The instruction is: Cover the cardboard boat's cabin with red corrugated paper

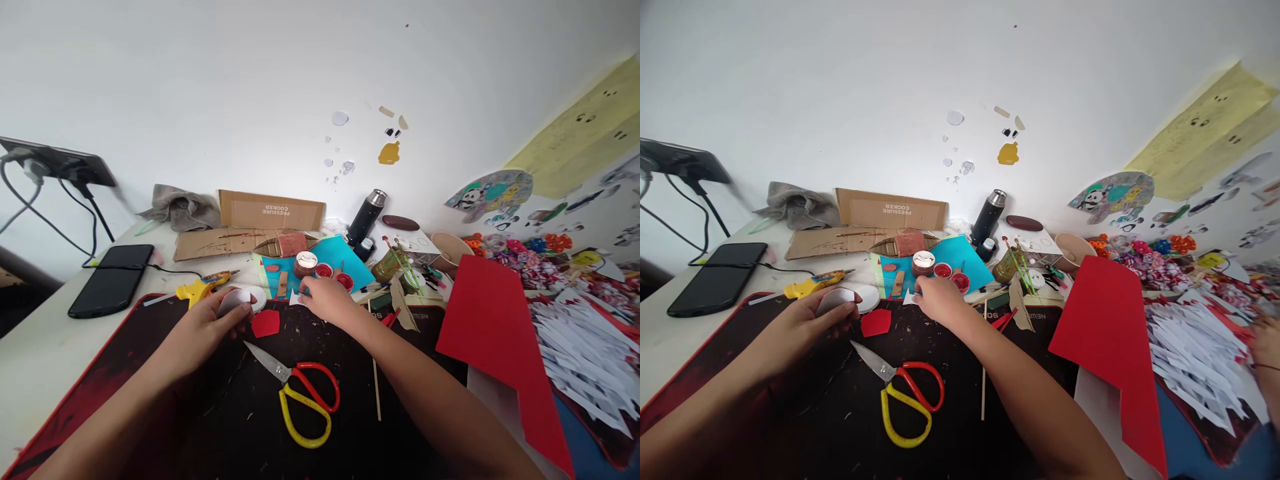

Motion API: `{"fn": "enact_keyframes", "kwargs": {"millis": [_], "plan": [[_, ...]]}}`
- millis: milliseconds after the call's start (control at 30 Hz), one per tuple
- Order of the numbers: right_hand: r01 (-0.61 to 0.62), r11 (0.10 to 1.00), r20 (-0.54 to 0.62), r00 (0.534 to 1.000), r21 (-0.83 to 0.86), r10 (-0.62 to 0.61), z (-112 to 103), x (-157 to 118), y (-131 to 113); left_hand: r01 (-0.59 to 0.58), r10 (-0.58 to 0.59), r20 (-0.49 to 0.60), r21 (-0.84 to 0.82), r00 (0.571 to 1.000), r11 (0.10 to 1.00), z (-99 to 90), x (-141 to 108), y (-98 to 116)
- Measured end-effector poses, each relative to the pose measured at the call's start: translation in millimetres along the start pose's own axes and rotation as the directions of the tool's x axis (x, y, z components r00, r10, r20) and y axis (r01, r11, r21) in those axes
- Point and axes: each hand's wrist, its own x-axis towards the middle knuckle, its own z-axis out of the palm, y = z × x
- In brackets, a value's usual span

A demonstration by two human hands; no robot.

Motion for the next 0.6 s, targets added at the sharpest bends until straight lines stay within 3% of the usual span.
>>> {"fn": "enact_keyframes", "kwargs": {"millis": [300,600], "plan": [[-0.003,0.999,0.040,0.999,0.045,0.001,-2.6,5.0,-1.3,0.014,-0.013,0.025,-0.024,1.000,1.000,2.6,-1.8,5.9],[0.005,0.991,0.004,1.000,0.136,-0.005,5.5,8.3,3.5,0.048,-0.049,0.035,0.029,0.998,0.998,5.6,-2.5,3.9]]}}
